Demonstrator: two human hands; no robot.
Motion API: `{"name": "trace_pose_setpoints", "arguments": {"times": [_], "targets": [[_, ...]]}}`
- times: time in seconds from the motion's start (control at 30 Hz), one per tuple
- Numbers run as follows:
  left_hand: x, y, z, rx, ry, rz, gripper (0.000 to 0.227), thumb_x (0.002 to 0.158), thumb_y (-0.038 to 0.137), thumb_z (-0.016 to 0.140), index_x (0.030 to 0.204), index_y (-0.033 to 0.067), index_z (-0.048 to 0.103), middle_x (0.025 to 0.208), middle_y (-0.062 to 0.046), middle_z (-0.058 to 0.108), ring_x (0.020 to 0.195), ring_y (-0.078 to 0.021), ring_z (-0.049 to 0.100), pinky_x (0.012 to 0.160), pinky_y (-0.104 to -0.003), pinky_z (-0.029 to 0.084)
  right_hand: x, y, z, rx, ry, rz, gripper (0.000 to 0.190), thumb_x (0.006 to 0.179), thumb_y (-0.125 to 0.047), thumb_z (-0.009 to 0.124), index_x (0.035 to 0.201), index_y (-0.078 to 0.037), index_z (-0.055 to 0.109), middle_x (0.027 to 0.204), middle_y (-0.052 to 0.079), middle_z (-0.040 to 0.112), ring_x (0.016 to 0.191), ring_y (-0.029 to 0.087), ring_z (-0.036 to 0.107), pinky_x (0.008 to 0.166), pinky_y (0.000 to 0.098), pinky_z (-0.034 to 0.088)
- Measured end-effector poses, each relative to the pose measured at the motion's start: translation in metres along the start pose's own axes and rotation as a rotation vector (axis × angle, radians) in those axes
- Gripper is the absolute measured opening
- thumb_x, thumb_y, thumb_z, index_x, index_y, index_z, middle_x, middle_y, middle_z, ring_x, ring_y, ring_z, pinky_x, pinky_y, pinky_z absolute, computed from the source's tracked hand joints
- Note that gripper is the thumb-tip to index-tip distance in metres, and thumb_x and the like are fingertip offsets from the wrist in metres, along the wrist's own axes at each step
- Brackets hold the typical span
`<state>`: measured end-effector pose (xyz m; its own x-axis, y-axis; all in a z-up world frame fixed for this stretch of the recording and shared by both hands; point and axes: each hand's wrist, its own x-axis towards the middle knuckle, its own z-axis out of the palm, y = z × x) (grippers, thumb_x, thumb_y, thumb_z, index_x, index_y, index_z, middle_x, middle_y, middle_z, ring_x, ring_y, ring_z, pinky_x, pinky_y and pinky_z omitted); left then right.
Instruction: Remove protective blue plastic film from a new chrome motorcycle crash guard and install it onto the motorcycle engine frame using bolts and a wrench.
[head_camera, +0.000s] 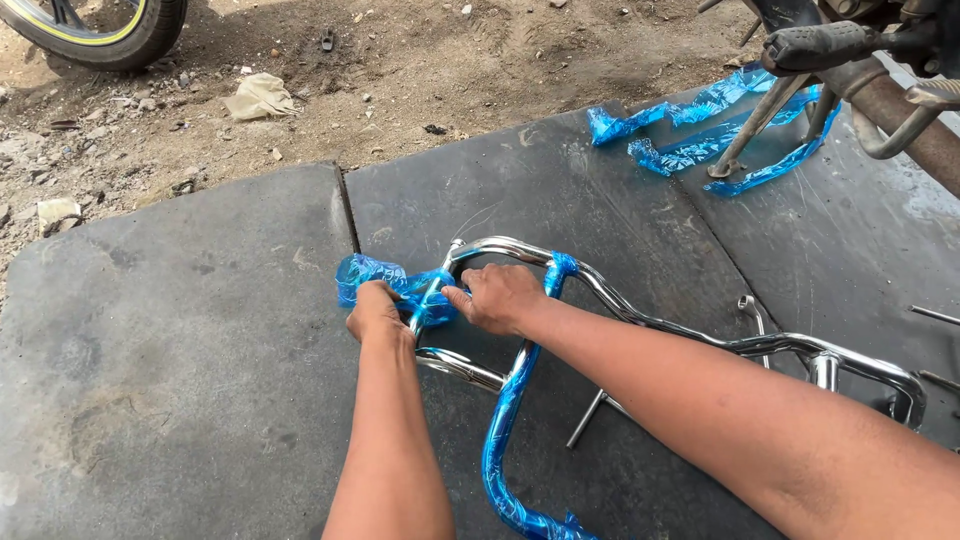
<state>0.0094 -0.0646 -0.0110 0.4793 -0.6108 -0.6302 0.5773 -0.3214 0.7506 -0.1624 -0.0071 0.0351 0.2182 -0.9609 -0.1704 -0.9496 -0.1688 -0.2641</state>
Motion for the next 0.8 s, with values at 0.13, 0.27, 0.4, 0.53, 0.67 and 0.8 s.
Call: {"name": "trace_pose_setpoints", "arguments": {"times": [0.13,0.27,0.4,0.53,0.67,0.8], "targets": [[-0.05,0.028,-0.009,-0.264,-0.098,-0.115,0.021,0.076,0.001,0.06,0.094,-0.007,0.051,0.077,-0.011,0.047,0.057,-0.0264,0.058,0.05,-0.044,0.055,-0.002,-0.004,-0.008,0.035,-0.074,0.076,0.074,0.102,-0.062,0.03,0.142,-0.003,0.052,0.117,0.022,0.07,0.115,0.036,0.067,0.093,0.0511,0.056],[-0.079,0.077,0.008,0.113,-0.415,0.102,0.027,0.081,0.015,0.069,0.101,-0.0023,0.06,0.078,-0.012,0.056,0.058,-0.023,0.06,0.048,-0.039,0.053,0.003,-0.001,-0.009,0.048,-0.065,0.094,0.079,0.101,-0.065,0.035,0.15,-0.004,0.041,0.122,0.024,0.066,0.118,0.039,0.064,0.098,0.0523,0.052],[-0.128,0.133,0.035,0.613,-0.697,0.462,0.054,0.083,0.026,0.075,0.123,-0.0082,0.064,0.095,-0.017,0.074,0.07,-0.0208,0.074,0.056,-0.037,0.061,0.009,-0.006,-0.033,0.241,0.035,0.01,0.095,0.083,-0.055,0.071,0.156,-0.007,0.032,0.124,0.026,0.062,0.112,0.041,0.061,0.092,0.0513,0.05],[-0.196,0.158,0.039,0.828,-0.855,0.671,0.066,0.083,0.041,0.075,0.134,0.0017,0.058,0.095,-0.019,0.076,0.076,-0.0226,0.076,0.065,-0.037,0.063,0.044,-0.013,-0.044,0.524,-0.041,-0.154,0.09,0.079,-0.039,0.08,0.151,-0.007,0.034,0.094,0.021,0.071,0.087,0.033,0.071,0.074,0.0456,0.059],[-0.211,0.171,0.042,0.542,-1.019,1.186,0.067,0.095,0.049,0.07,0.14,0.0027,0.052,0.103,-0.015,0.076,0.092,-0.0201,0.079,0.078,-0.036,0.068,0.075,-0.004,-0.053,1.029,-0.096,-0.165,0.053,0.098,-0.031,0.077,0.128,0.012,0.068,0.095,0.018,0.073,0.084,0.027,0.07,0.068,0.0374,0.057],[-0.184,0.169,0.034,0.458,-0.195,1.529,0.024,0.097,0.03,0.068,0.1,0.0062,0.065,0.089,-0.01,0.074,0.079,-0.0199,0.075,0.077,-0.039,0.06,0.108,0.03,-0.052,1.22,0.393,-0.025,0.075,0.086,-0.013,0.078,0.143,-0.006,0.03,0.11,0.01,0.059,0.093,0.015,0.062,0.073,0.0253,0.054]]}}
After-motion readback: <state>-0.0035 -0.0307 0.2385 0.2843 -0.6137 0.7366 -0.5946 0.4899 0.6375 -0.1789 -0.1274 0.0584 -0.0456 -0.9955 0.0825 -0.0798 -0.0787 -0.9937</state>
